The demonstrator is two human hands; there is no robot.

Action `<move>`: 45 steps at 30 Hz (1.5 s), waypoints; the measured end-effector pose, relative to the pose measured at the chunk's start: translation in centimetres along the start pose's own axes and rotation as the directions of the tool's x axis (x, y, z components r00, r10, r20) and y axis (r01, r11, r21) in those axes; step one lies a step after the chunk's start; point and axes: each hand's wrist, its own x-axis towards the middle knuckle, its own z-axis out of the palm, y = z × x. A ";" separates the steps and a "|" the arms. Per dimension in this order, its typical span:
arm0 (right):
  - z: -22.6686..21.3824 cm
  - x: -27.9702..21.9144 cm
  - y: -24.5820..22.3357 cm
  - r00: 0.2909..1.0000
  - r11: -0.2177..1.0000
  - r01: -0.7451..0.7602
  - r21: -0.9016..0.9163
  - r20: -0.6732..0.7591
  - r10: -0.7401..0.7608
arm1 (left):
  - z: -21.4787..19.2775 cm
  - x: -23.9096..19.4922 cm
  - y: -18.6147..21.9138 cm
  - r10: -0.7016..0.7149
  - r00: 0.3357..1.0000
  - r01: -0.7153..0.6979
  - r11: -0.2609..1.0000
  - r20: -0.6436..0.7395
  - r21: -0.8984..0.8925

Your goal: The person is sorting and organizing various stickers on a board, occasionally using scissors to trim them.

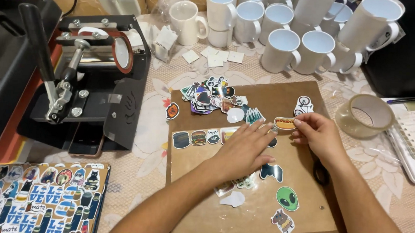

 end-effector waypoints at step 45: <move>-2.4 1.3 -1.8 1.000 0.941 -0.012 -0.339 -0.014 0.007 | 4.6 2.8 -2.1 -0.013 0.996 -0.023 0.912 0.086 0.410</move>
